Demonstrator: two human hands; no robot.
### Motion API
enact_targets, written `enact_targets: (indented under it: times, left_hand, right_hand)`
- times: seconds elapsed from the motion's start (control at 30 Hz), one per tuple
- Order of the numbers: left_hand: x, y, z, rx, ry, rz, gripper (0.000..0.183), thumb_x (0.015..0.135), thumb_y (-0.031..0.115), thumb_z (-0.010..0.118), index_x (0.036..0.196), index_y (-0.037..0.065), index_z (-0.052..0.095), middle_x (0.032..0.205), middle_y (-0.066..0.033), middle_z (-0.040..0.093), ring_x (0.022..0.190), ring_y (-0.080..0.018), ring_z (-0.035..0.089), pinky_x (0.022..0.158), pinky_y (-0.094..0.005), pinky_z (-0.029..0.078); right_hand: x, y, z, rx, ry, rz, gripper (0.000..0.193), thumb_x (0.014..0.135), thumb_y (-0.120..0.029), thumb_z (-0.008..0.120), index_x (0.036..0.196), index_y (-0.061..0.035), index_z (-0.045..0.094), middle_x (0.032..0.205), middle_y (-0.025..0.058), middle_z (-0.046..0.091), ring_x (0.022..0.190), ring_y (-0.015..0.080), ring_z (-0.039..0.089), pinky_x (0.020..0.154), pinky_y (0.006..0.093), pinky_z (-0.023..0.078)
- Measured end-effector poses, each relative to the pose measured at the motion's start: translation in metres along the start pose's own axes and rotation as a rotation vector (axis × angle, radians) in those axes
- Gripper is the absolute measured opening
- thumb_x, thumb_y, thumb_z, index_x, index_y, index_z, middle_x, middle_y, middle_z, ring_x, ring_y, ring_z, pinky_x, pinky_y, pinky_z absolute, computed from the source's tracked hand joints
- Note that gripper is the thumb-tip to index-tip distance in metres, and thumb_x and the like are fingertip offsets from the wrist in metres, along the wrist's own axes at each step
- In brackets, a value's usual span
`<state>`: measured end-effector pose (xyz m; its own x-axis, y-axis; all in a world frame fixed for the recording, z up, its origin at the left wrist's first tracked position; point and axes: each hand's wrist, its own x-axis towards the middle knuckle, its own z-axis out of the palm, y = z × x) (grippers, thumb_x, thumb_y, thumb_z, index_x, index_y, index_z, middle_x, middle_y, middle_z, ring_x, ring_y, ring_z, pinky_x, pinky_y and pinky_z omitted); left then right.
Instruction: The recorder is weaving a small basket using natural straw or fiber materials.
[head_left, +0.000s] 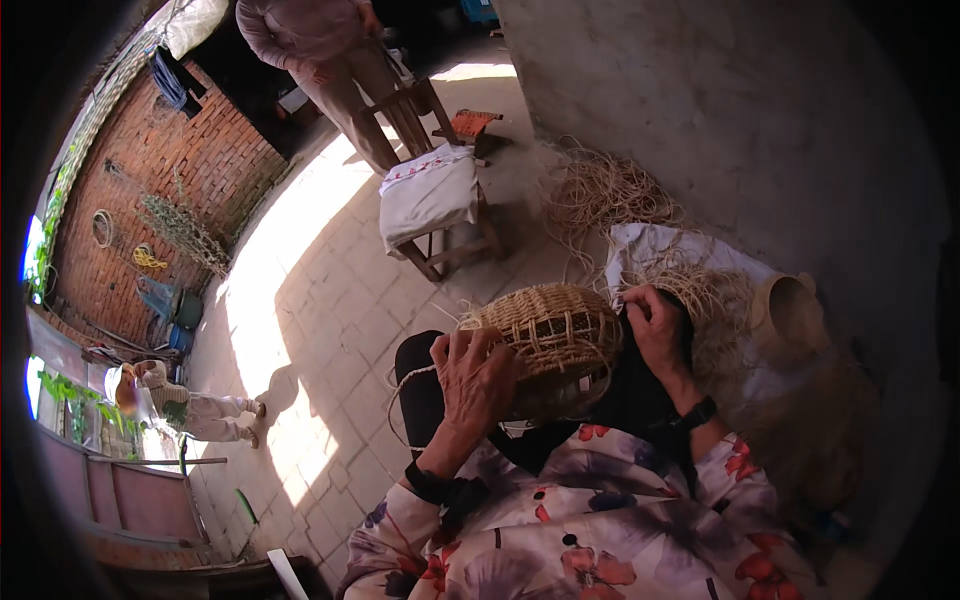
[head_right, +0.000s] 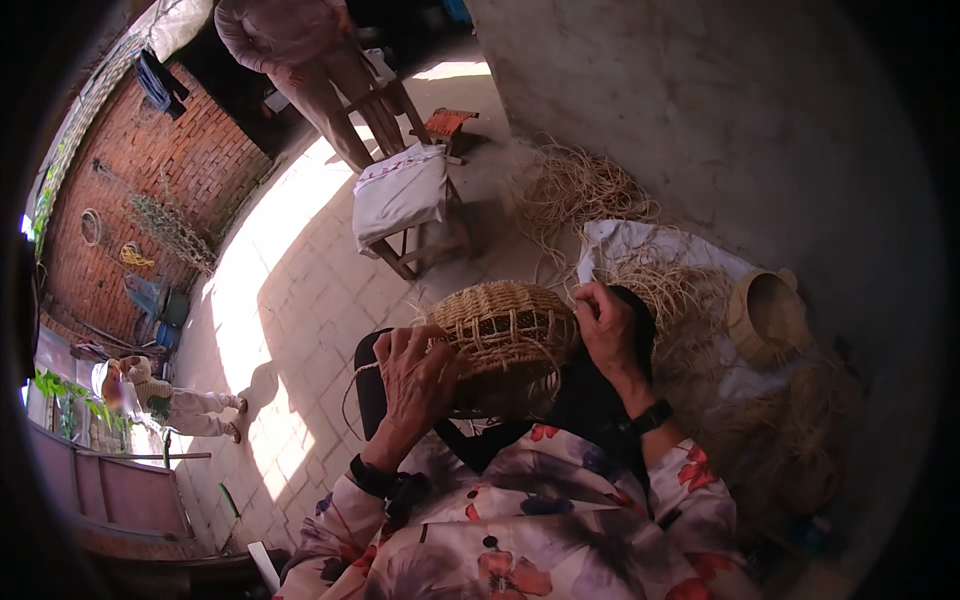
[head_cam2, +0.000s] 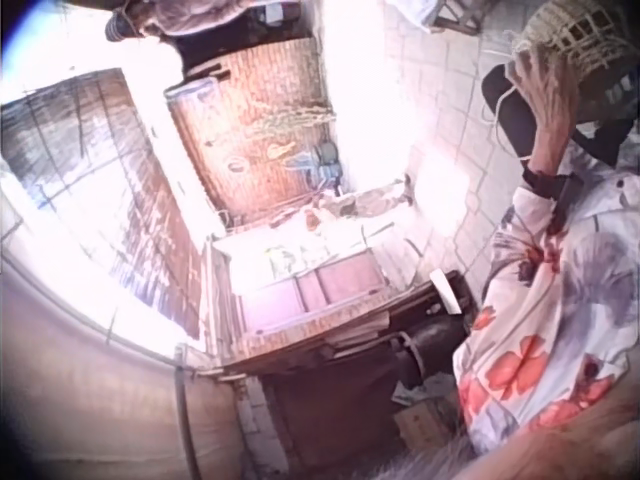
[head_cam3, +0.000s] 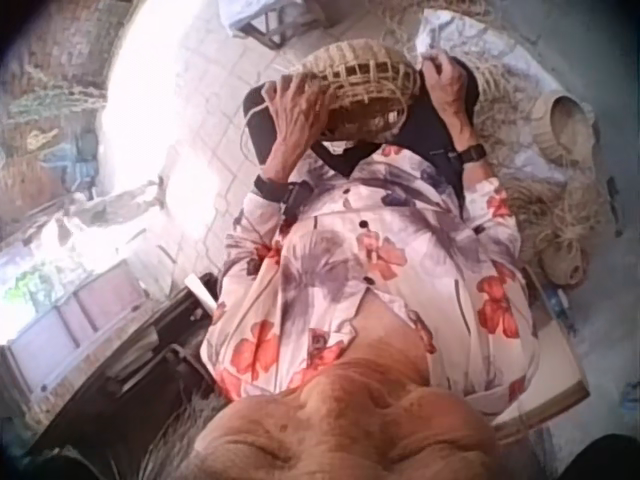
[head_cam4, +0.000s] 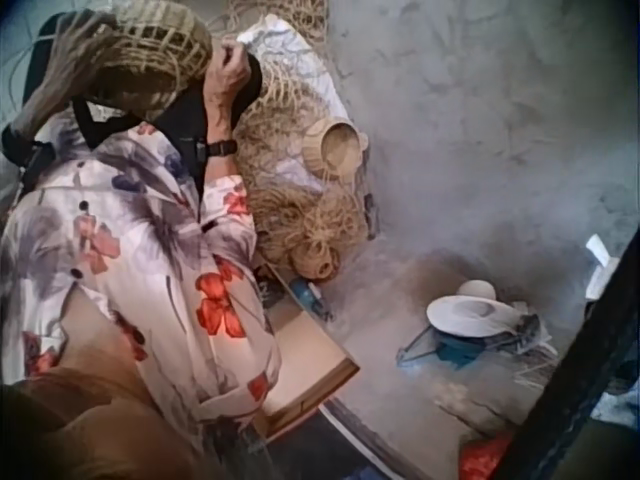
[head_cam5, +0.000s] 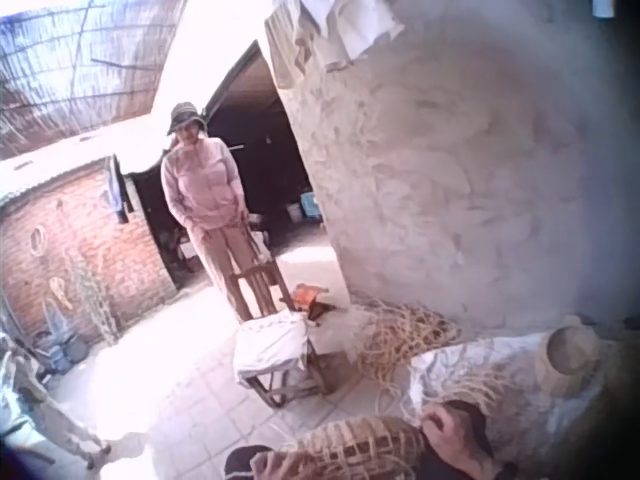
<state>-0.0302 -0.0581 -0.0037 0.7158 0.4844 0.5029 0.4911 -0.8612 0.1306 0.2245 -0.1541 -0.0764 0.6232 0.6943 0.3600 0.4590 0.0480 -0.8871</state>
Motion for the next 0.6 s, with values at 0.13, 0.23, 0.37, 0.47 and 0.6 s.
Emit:
enact_targets:
  times: [0.13,0.23,0.37,0.47,0.6]
  left_hand:
    - [-0.005,-0.006,-0.012,0.075,-0.033,0.058,0.014,0.070,0.015,0.071,0.080,0.008,0.064,0.109,-0.0061,0.054,0.105,-0.0277,0.047,0.091,-0.0449,0.033]
    - [-0.032,-0.052,-0.042,0.249,-0.034,-0.030,0.015,0.071,0.014,0.073,0.075,0.005,0.061,0.107,-0.0065,0.054,0.106,-0.0270,0.049,0.093,-0.0455,0.033]
    - [-0.121,-0.168,-0.116,0.690,-0.089,-0.559,0.015,0.076,0.011,0.074,0.082,0.002,0.063,0.112,-0.0071,0.055,0.109,-0.0292,0.049,0.093,-0.0507,0.035]
    - [-0.195,-0.217,-0.164,0.893,-0.200,-0.991,0.028,0.073,0.018,0.078,0.096,0.009,0.066,0.128,-0.0070,0.051,0.122,-0.0306,0.045,0.096,-0.0571,0.034]
    - [-0.153,-0.163,-0.135,0.660,-0.138,-0.716,0.032,0.070,0.021,0.080,0.097,0.016,0.064,0.119,-0.0064,0.053,0.113,-0.0305,0.049,0.089,-0.0536,0.037]
  right_hand:
    - [0.001,0.000,-0.004,-0.016,0.009,-0.006,0.010,0.084,-0.002,0.058,0.093,-0.0004,0.063,0.075,0.0063,0.063,0.065,0.0113,0.058,0.061,0.0273,0.047]
    - [-0.001,0.009,-0.008,-0.024,0.030,-0.021,0.009,0.084,-0.001,0.058,0.093,-0.0004,0.062,0.075,0.0066,0.062,0.065,0.0116,0.058,0.061,0.0272,0.047]
    - [-0.002,0.004,-0.009,0.005,0.018,-0.024,0.009,0.084,0.000,0.058,0.092,-0.0005,0.062,0.075,0.0073,0.063,0.065,0.0129,0.059,0.061,0.0271,0.047]
    - [-0.002,0.001,-0.006,-0.008,0.020,-0.045,0.010,0.084,0.000,0.058,0.093,-0.0006,0.062,0.076,0.0077,0.063,0.066,0.0133,0.060,0.062,0.0274,0.048]
    - [-0.005,-0.010,-0.007,0.071,-0.081,0.018,0.010,0.084,0.000,0.058,0.093,-0.0004,0.062,0.080,0.0098,0.064,0.071,0.0144,0.063,0.064,0.0277,0.050]
